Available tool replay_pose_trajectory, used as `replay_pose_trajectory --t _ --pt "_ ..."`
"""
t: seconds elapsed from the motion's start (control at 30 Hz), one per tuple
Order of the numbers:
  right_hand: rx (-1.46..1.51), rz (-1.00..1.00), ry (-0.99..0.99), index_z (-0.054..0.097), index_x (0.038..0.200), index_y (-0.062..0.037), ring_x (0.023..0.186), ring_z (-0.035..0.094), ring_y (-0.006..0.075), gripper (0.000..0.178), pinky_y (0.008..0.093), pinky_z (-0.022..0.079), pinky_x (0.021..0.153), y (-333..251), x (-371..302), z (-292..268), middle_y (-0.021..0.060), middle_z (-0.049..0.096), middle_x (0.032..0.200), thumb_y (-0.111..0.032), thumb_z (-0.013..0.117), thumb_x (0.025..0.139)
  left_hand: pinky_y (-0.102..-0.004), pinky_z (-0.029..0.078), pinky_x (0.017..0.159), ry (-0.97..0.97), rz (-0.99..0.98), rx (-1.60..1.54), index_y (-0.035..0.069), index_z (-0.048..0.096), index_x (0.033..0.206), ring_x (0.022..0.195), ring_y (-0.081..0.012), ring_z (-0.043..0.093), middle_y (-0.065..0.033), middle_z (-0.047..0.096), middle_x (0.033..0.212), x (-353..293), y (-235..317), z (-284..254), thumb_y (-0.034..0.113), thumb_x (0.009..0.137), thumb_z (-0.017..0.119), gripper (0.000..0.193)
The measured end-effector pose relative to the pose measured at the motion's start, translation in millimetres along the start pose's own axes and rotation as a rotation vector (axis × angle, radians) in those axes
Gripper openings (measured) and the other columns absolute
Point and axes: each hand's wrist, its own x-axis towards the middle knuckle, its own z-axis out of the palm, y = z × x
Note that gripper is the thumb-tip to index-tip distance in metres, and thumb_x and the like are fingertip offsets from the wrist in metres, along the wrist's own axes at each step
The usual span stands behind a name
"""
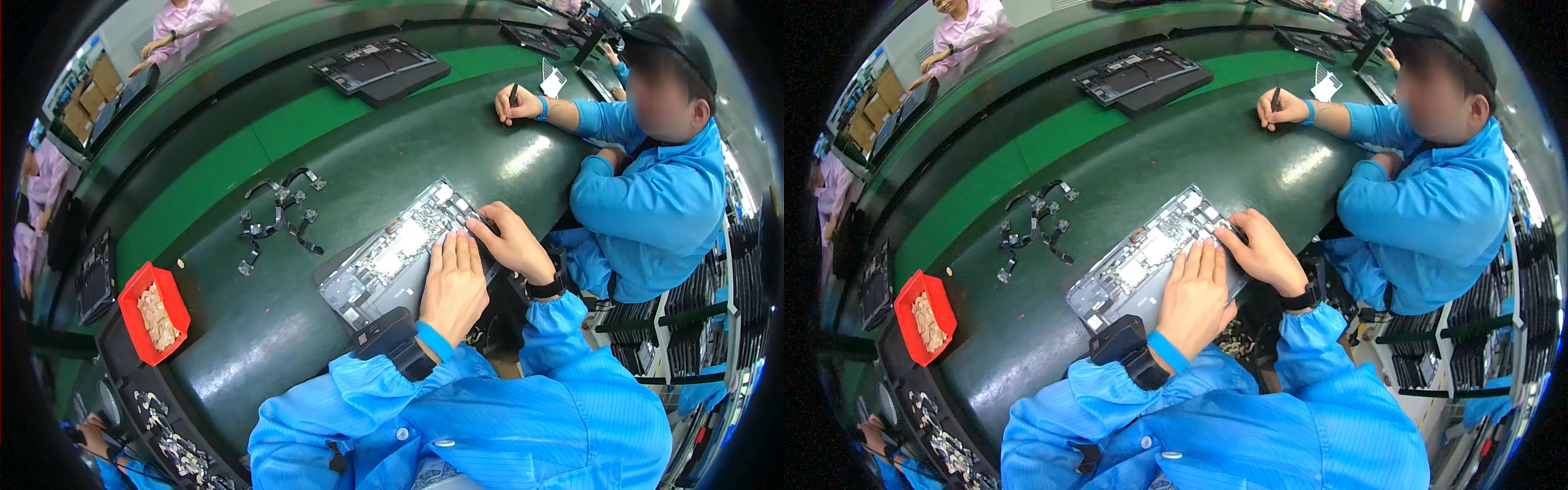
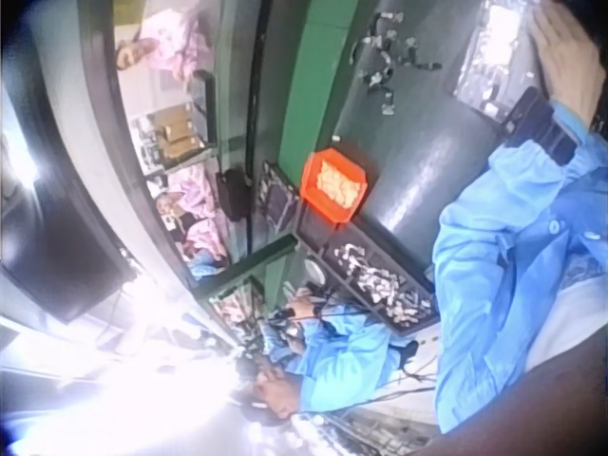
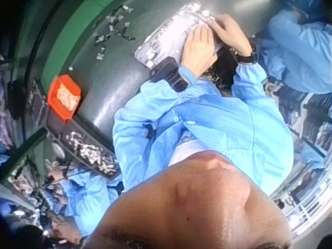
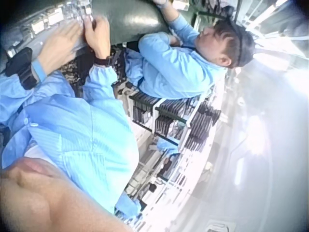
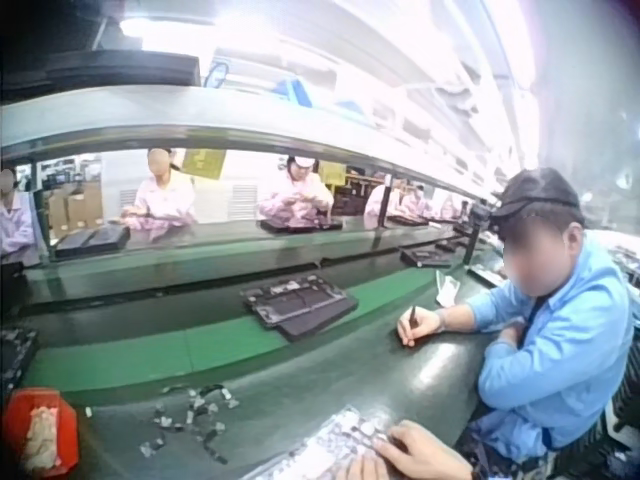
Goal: The person assembles internal cables, circuit boards, and other components into a laptop chassis by hand, securing them with screws.
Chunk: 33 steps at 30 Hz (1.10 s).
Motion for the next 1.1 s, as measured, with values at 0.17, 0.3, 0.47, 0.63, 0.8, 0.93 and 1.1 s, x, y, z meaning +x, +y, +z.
replay_pose_trajectory --t 0.17,0.3,0.47,0.63,0.8,0.93,1.1 --pt "0.579 0.172 -0.085 0.064 0.11 -0.0017 0.084 0.057 0.0103 0.027 0.0275 0.048 0.074 4 -2 -1 0.0023 0.065 0.091 -0.027 0.06 0.104 -0.0469 0.033 0.119 0.057 0.046 -0.053 -0.012 0.049 0.14 0.14 -0.0365 0.046 -0.0267 0.052 0.146 2 0 -8 0.038 0.079 0.077 0.084" --pt "0.633 0.253 -0.123 0.062 0.109 -0.0053 0.086 0.052 0.0036 0.023 0.0218 0.046 0.075 6 -3 -8 -0.004 0.063 0.093 -0.026 0.052 0.109 -0.0464 0.033 0.119 0.078 0.061 -0.042 -0.011 0.051 0.139 0.14 -0.0353 0.046 -0.0263 0.053 0.144 2 1 -6 0.038 0.077 0.077 0.083" --pt "0.669 0.212 -0.044 0.06 0.111 -0.0059 0.09 0.053 0.0028 0.02 0.0217 0.047 0.077 7 -23 -17 -0.0036 0.063 0.096 -0.024 0.052 0.109 -0.0479 0.034 0.114 0.057 0.104 -0.02 -0.004 0.049 0.144 0.144 -0.029 0.041 -0.0181 0.053 0.146 4 10 -26 0.042 0.076 0.077 0.088" --pt "0.619 0.18 0.032 0.056 0.13 -0.0012 0.096 0.059 0.0069 0.031 0.0236 0.05 0.082 1 -33 -16 0.0033 0.067 0.106 -0.021 0.056 0.107 -0.0501 0.03 0.118 0.071 0.144 -0.18 -0.005 0.047 0.146 0.144 -0.0298 0.042 -0.0194 0.05 0.148 -6 6 -27 0.04 0.077 0.076 0.087" --pt "0.551 0.18 0.033 0.059 0.131 0.0014 0.097 0.061 0.0097 0.036 0.0256 0.051 0.084 -4 -43 -18 0.0056 0.07 0.11 -0.025 0.058 0.106 -0.0504 0.035 0.115 0.088 0.209 -0.194 -0.006 0.052 0.14 0.138 -0.0327 0.048 -0.0217 0.056 0.14 -4 5 -29 0.04 0.077 0.076 0.082" --pt "0.782 0.389 -0.206 0.061 0.13 0.0023 0.103 0.064 0.0122 0.039 0.0283 0.052 0.088 -13 -50 -19 0.0076 0.07 0.117 -0.026 0.061 0.103 -0.0477 0.047 0.099 -0.236 0.247 -0.379 0.0 0.065 0.115 0.116 -0.0326 0.063 -0.0186 0.068 0.117 -4 -12 -61 0.043 0.08 0.077 0.057" --pt "0.885 0.278 -0.342 0.06 0.131 0.0036 0.104 0.066 0.0149 0.036 0.0302 0.054 0.089 112 -85 -78 0.009 0.07 0.121 -0.021 0.058 0.105 -0.0491 0.054 0.068 0.1 0.505 -1.048 0.002 0.069 0.079 0.072 -0.0401 0.067 -0.0203 0.067 0.075 -11 -41 -185 0.024 0.087 0.064 0.024"
